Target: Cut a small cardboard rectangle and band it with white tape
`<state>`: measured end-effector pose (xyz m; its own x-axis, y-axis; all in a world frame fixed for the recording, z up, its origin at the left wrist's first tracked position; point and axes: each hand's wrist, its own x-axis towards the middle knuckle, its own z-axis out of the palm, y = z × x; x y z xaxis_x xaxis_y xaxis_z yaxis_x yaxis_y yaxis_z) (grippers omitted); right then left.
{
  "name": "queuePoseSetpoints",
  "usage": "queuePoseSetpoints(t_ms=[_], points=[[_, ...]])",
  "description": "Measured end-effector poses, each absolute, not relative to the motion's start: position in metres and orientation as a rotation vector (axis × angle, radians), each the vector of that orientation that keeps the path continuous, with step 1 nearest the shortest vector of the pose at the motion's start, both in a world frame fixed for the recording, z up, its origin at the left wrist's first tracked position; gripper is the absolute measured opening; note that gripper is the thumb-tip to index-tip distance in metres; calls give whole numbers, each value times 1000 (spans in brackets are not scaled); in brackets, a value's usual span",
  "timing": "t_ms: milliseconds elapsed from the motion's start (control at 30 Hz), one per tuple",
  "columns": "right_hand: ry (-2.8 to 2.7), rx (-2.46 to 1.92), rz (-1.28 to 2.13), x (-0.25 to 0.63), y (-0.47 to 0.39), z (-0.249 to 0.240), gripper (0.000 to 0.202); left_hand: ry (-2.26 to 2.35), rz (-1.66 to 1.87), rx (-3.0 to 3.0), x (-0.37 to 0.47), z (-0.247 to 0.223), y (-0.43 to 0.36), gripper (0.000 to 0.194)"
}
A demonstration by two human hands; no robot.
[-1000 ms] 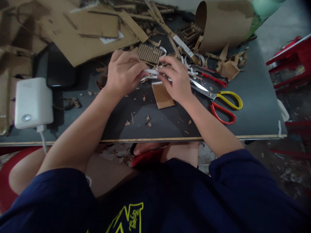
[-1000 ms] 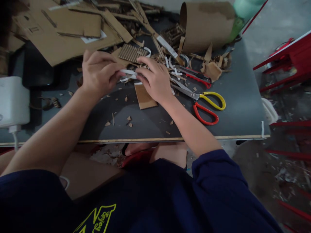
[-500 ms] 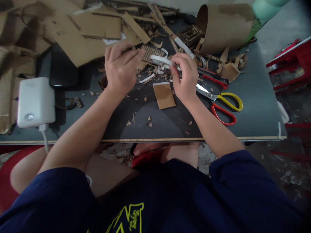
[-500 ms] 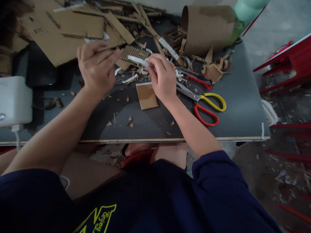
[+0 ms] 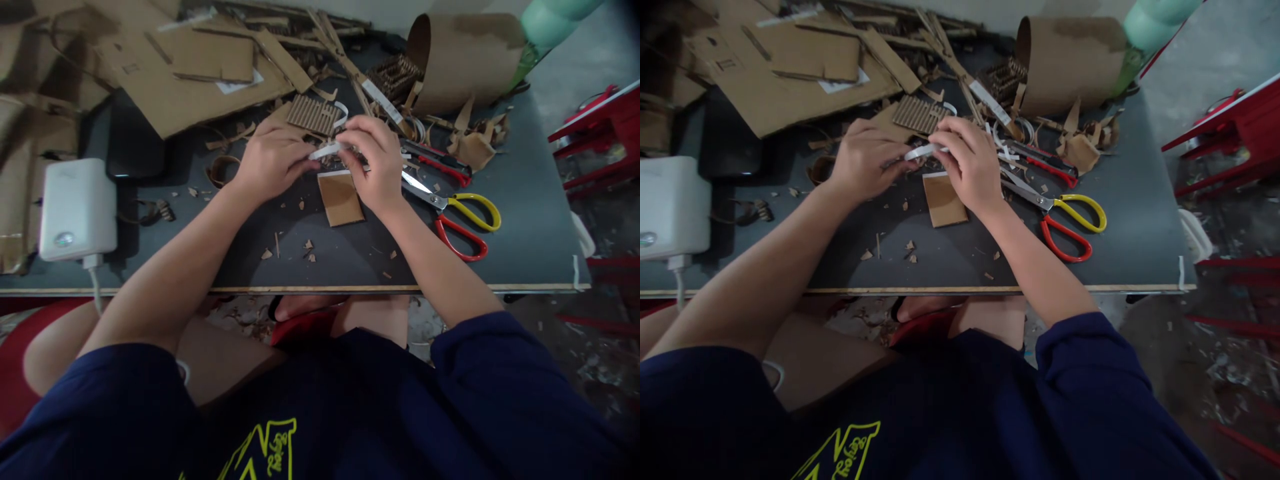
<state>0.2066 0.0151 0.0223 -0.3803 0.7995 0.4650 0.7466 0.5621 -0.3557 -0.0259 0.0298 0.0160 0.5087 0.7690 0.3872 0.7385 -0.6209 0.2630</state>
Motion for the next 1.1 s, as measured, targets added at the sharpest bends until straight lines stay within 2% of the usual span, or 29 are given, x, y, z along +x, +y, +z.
queuePoseSetpoints(t_ms=[167, 300, 433, 533, 733, 900, 1100], points=[[-2169, -1203, 172, 205, 15, 22, 45, 1380, 783, 2653, -27, 18, 27, 47], [-2131, -1203, 251, 201, 9, 20, 52, 1331, 788, 2676, -21, 21, 21, 50], [-2142, -1201, 327, 198, 2, 20, 43, 1265, 766, 2698, -15, 20, 19, 56], [-2135, -1196, 304, 197, 2, 20, 42, 1283, 763, 2666, -16, 20, 19, 53], [-1926, -1301, 265, 209, 17, 16, 54, 1415, 803, 2633, -21, 24, 18, 45], [-1966, -1343, 175, 220, 28, 15, 57, 1394, 842, 2682, -25, 18, 22, 45], [-2010, -1134, 203, 212, 23, 9, 57, 1195, 1077, 2851, -24, 2, 28, 45]])
